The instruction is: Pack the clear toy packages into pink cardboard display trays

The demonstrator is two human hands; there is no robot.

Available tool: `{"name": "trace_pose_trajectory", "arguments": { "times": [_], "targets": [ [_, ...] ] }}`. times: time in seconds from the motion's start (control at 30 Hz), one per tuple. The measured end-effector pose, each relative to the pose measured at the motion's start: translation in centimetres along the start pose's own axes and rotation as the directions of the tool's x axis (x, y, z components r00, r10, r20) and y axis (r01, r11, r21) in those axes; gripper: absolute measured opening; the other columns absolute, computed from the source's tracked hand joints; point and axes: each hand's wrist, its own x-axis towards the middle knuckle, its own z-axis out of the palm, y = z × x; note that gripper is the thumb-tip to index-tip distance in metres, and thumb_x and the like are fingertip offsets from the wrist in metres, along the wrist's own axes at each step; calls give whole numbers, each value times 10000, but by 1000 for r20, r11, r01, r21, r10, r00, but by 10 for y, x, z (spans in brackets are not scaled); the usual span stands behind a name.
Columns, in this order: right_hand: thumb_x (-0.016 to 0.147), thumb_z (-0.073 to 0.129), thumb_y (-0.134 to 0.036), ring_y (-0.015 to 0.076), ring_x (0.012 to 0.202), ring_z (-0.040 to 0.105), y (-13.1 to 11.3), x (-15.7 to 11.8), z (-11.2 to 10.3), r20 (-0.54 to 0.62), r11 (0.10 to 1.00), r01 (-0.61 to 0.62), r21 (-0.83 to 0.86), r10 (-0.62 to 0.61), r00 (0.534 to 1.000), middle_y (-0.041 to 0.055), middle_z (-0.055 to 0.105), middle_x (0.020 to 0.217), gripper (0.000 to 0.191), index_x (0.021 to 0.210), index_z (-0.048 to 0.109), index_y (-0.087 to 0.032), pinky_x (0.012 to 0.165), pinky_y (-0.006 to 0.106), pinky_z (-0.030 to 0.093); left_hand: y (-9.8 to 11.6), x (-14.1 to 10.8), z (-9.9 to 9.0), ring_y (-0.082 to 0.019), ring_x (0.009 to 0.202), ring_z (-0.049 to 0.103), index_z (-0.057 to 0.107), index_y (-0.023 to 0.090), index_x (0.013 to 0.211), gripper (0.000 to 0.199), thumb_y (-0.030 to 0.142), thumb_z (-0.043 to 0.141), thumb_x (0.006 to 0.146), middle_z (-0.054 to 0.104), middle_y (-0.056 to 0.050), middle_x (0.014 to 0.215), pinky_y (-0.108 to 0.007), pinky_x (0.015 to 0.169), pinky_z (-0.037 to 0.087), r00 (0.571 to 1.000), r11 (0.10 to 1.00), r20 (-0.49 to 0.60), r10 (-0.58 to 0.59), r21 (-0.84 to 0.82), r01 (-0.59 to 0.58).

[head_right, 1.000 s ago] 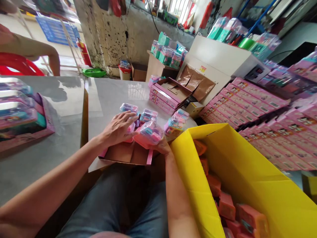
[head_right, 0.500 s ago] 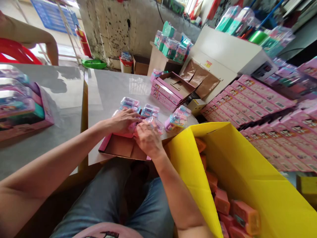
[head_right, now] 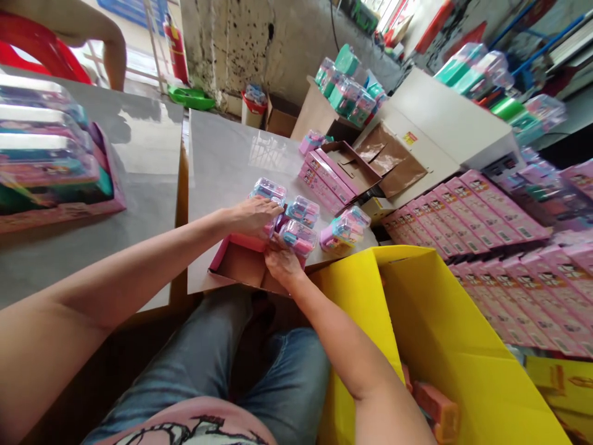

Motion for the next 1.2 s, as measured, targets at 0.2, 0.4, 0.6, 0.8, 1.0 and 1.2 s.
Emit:
{"name": "trace_pose_trajectory", "arguments": {
  "times": [0.2,0.4,0.6,0.8,1.0,1.2],
  "targets": [
    [923,478,-31,218,1345,490,8,-33,16,-29,987,118,111,-115,993,84,576,1401,499,1387,552,-199,1199,421,374,0,-4,1,-338,1086,553,571,111,1312,739,411,749,661,617,-175,1212,-400,894,431,999,999,-37,32,26,-32],
    [960,476,-128,238,1331,490,-3,-40,40,-81,962,-125,241,149,986,144,520,1422,486,1446,491,-134,1139,388,450,4,-6,-1,-336,1084,559,566,156,1360,738,343,754,672,616,-166,1203,-408,895,420,999,1000,-24,21,6,-21],
    [981,497,-198,239,1132,559,-14,-27,6,-117,984,-109,142,126,985,109,607,1245,324,1281,618,-205,987,375,495,5,-6,-2,-324,1084,570,560,158,1366,719,342,739,695,613,-163,1208,-387,884,418,1000,999,4,10,35,-10],
    [880,663,-544,343,1234,444,29,-20,-51,-327,935,-349,65,350,878,158,504,1324,590,1327,561,-172,1073,505,372,5,-6,-4,-335,1107,563,549,162,1377,789,369,790,655,606,-152,1243,-387,905,416,1000,1000,25,-7,-26,8],
    [713,829,-562,299,1084,565,74,-19,-38,-194,954,-260,150,286,938,135,562,1243,990,1511,396,-168,978,419,487,-2,-2,-3,-320,1089,562,544,182,1371,755,341,766,668,610,-137,1228,-391,924,421,1000,999,26,2,-34,-1],
    [672,886,-496,292,1051,580,76,-19,-39,-141,966,-233,111,247,959,124,569,1193,1018,1515,404,-192,944,411,516,31,-21,0,-417,1330,406,489,144,1405,684,163,685,750,428,-200,1489,-552,1094,343,990,999,-131,-44,-19,42]
  ]
}}
